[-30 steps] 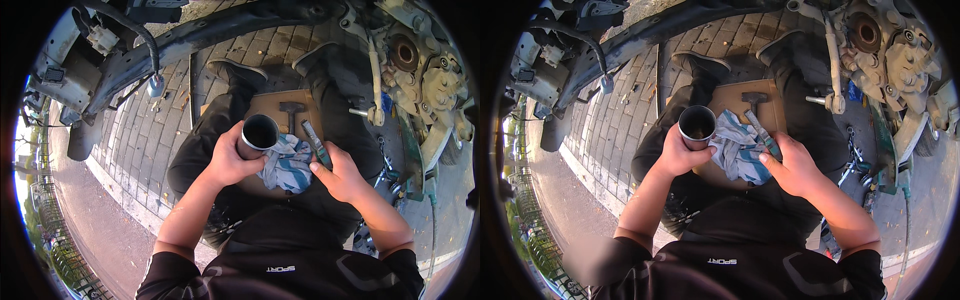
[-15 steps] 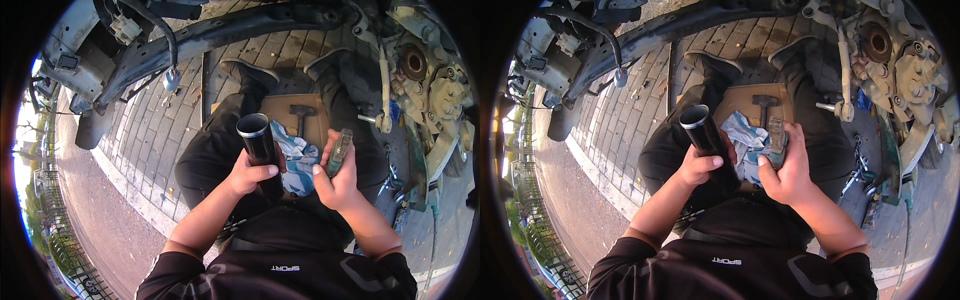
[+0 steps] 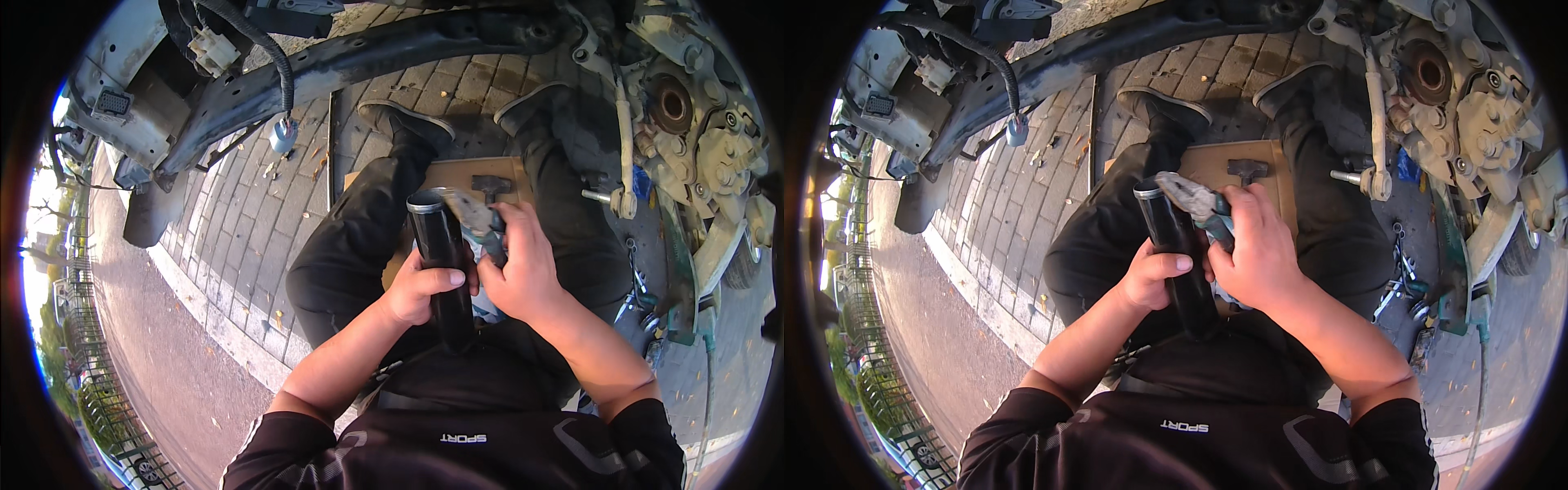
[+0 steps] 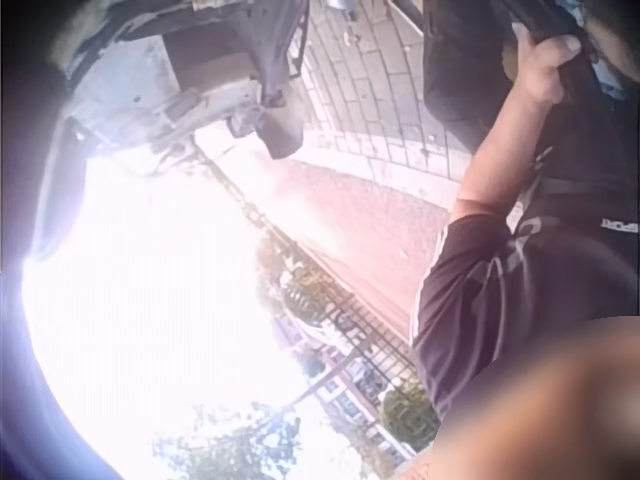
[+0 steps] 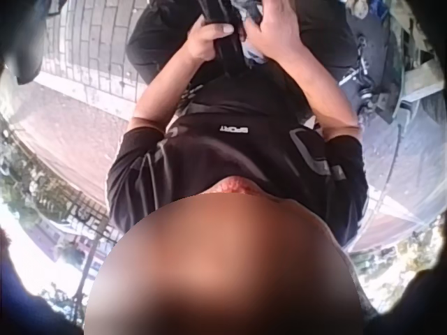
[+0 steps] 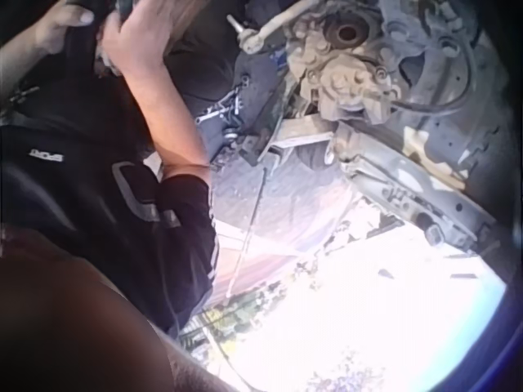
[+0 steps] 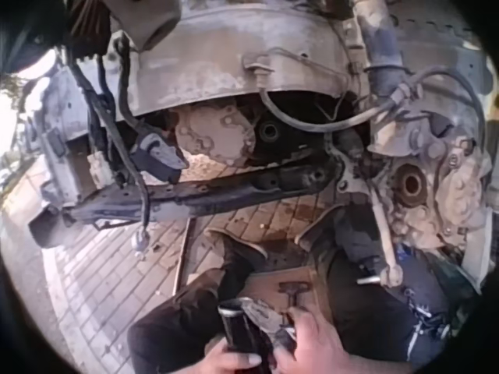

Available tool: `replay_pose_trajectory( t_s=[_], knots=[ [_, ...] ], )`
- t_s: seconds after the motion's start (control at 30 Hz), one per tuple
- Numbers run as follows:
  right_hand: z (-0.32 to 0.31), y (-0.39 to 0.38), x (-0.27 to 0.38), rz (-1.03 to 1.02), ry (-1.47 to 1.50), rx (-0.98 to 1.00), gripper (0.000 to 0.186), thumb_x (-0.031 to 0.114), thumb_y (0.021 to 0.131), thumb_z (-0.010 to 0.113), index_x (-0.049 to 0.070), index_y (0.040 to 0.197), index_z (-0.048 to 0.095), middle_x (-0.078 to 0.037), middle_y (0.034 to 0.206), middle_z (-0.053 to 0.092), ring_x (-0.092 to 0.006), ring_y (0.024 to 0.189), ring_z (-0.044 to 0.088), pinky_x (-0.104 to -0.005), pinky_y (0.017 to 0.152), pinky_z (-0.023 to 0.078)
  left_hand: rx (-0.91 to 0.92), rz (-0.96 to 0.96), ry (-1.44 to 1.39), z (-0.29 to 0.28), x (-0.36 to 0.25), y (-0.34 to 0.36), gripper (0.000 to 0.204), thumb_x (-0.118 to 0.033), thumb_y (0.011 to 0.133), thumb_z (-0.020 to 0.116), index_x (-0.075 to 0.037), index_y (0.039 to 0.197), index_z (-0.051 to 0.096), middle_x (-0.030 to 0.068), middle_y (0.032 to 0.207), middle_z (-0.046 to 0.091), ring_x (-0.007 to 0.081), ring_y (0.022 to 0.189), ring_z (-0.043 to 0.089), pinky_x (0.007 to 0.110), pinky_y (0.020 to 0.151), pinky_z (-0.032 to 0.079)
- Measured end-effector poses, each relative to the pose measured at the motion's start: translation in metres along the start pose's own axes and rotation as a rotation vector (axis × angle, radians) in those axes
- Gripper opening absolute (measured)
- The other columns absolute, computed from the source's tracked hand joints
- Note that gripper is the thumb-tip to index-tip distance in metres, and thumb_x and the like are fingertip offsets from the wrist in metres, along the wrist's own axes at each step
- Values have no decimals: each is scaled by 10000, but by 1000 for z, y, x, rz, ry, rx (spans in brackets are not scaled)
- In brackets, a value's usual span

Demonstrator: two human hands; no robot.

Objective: The person removes a cylindrical metal part from the car's undercarriage using a hammer and a socket. They then clean the part with a cloth and use a screwdriver to scrape its interior. Finally, they pick up a bolt and a socket from the ground.

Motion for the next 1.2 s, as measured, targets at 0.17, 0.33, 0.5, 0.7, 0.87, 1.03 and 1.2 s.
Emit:
replay_pose_trajectory(
  t_s=[0.17, 0.33, 0.5, 0.7, 0.87, 1.03, 1.2],
  knots=[
    [1, 11, -4, -86, -195, 18, 650, -35, 833, 763, -26, 1439, 526, -272, 1310, 610, -530, 1089, 685, -547, 921, 592, -30, -46, -32, -3, 3, 4, 524, -257, 873, 813, -11, 1308, 656, 170, 1040, 755, 310, 959, 742, 443, 918, 601],
    [0, 0, -68, 291, 60, -46, 540, 27, 910, 751, -42, 1397, 525, -295, 1250, 636, -542, 1139, 671, -557, 957, 561, -13, 64, 107, -6, -16, 13, 472, -226, 874, 826, -18, 1263, 661, 154, 1033, 751, 285, 930, 738, 430, 910, 592],
    [47, -44, -164, 709, -4, 115, 545, 117, 938, 750, -73, 1396, 525, -338, 1333, 622, -551, 1281, 618, -557, 1115, 519, -190, 23, 96, -24, -20, 18, 462, -308, 947, 850, -45, 1273, 655, 129, 1004, 756, 265, 928, 744, 422, 884, 589],
    [72, -65, -173, 677, -143, 30, 691, 185, 964, 785, -79, 1534, 498, -339, 1476, 548, -535, 1392, 549, -550, 1201, 481, -399, -68, 112, -41, -1, 17, 393, -436, 1151, 740, -86, 1286, 624, 108, 1084, 763, 251, 1009, 758, 425, 894, 629],
    [87, -38, -106, 660, 834, 344, 874, 299, 993, 888, -17, 1670, 436, -252, 1483, 628, -457, 1340, 685, -511, 1160, 549, -464, 41, 116, -47, 2, 22, 375, -367, 1180, 702, -77, 1400, 612, 78, 1230, 737, 207, 1145, 710, 407, 1021, 585],
    [95, -43, -54, 652, 458, 362, 1011, 235, 895, 909, 11, 1701, 342, -266, 1496, 672, -394, 1365, 716, -475, 1131, 570, -393, 219, 373, -33, -11, 29, 469, -367, 1167, 745, -14, 1425, 576, 74, 1259, 697, 149, 1169, 641, 358, 1055, 552],
    [99, -52, -51, 633, 601, 292, 790, 144, 860, 841, -18, 1536, 465, -165, 1285, 687, -305, 1183, 712, -437, 1030, 570, -261, 228, 392, -13, -27, 33, 432, -313, 1192, 697, -12, 1472, 564, 117, 1354, 735, 203, 1257, 686, 411, 1157, 537]
  ],
)
Point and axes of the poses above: each hand's wrist, its own y-axis towards the middle knuckle, its own z-axis out of the palm, x = y × z, the point moved 8 cm from there along y, towards the middle knuckle
